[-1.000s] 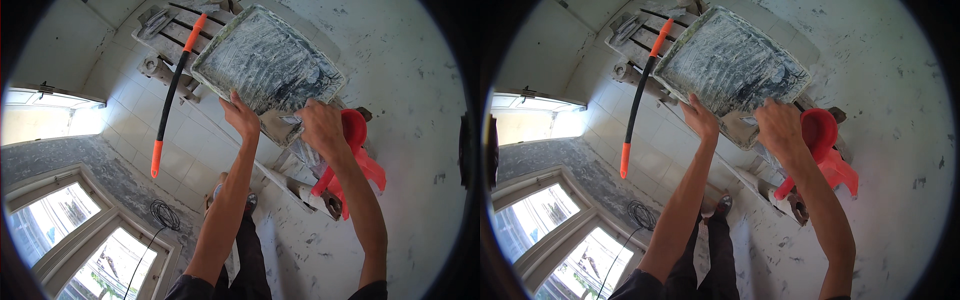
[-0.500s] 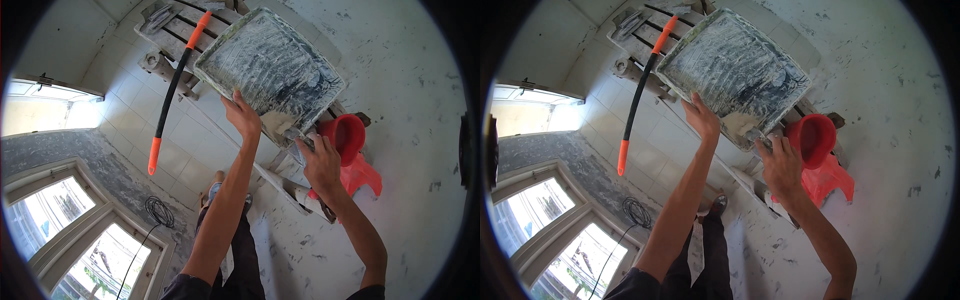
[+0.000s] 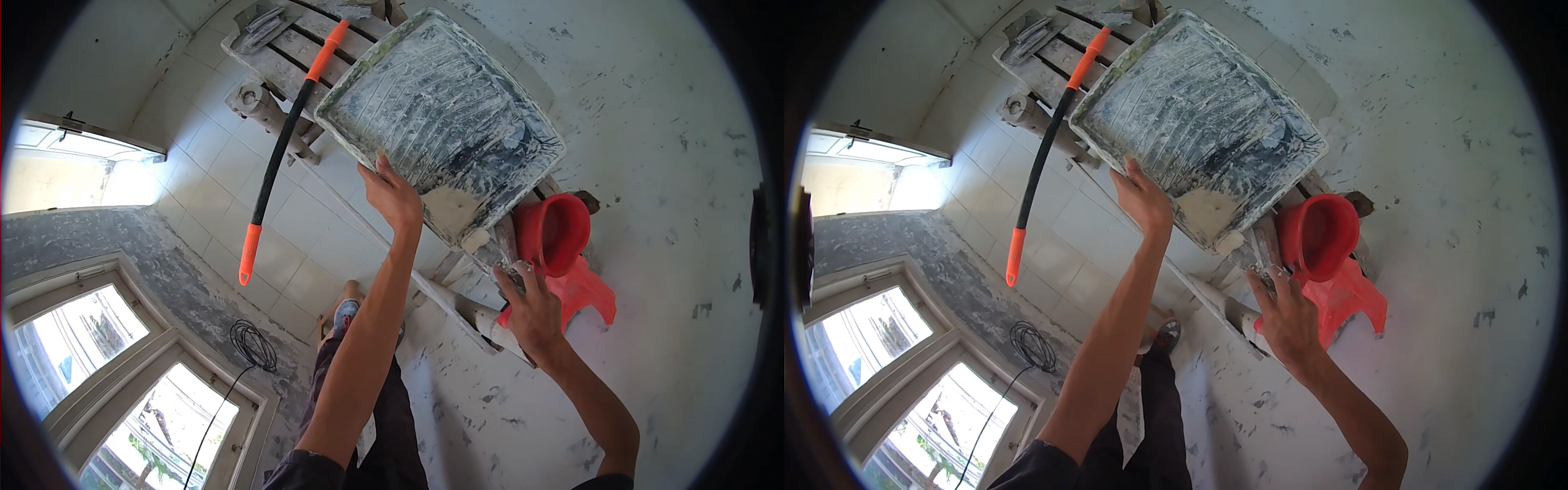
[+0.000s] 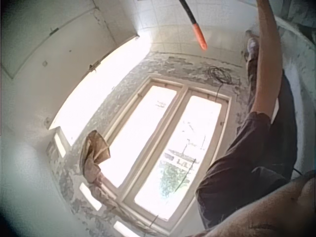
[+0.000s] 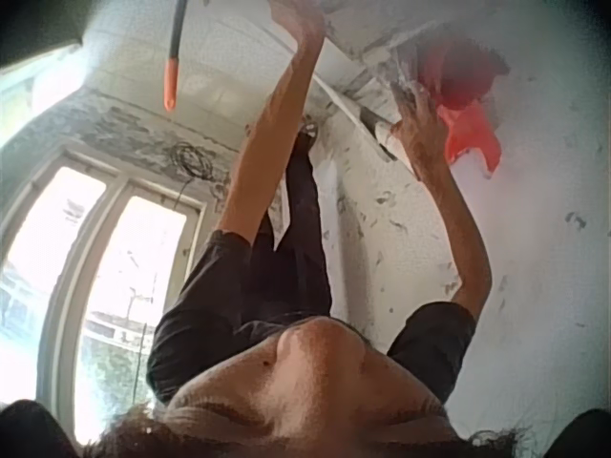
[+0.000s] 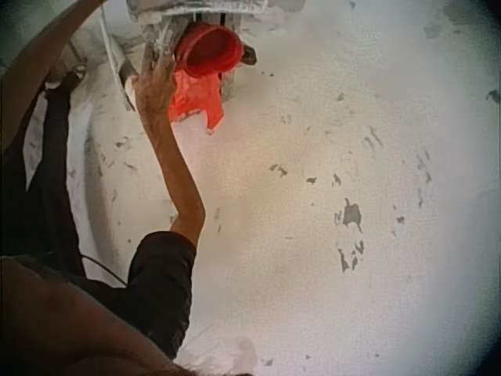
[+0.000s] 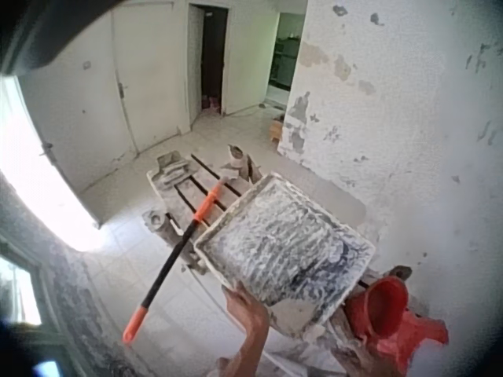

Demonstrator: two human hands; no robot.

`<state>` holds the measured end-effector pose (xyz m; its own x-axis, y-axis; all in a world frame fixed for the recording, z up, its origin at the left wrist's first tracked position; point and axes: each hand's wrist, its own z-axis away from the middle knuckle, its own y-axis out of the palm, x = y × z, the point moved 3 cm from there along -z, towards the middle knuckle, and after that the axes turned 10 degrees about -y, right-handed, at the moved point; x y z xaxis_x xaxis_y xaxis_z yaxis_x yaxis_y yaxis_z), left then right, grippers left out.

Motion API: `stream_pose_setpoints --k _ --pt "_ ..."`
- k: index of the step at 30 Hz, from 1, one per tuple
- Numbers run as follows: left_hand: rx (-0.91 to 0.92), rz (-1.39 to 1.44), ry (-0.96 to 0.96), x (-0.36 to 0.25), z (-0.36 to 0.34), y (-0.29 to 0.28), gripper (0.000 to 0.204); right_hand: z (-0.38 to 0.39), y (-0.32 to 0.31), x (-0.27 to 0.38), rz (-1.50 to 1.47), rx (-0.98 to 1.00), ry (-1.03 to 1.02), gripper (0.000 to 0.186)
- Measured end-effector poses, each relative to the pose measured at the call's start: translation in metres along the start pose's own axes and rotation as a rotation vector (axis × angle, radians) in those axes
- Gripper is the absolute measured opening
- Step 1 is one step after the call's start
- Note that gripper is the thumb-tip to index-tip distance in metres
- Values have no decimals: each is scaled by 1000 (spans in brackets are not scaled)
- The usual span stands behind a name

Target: Applying plaster or joint compound to a wall using a trowel and putty knife.

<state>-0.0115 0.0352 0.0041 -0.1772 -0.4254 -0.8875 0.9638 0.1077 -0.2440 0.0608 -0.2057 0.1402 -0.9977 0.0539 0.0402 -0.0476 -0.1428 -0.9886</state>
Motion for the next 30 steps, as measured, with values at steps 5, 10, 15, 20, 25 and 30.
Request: stream_pose_setpoints --k 5,10,15,20,25,30 --pt "32 47 80 -4 2 -3 35 5 -35 -2 -46 -29 40 56" --pt "1 60 127 1 1 -5 35 -10 -18 -8 -809 -234 432 35" --pt "5 -14 73 11 -1 -2 37 -36 43 -14 -977 -166 519 27" --pt "-30 66 154 3 4 -2 39 -28 51 -20 -898 -78 561 24" --pt "-24 -13 101 11 -3 -1 40 -27 28 -25 -765 116 623 27" --pt "-24 34 80 8 -3 -3 41 -11 9 -27 -713 153 598 27"
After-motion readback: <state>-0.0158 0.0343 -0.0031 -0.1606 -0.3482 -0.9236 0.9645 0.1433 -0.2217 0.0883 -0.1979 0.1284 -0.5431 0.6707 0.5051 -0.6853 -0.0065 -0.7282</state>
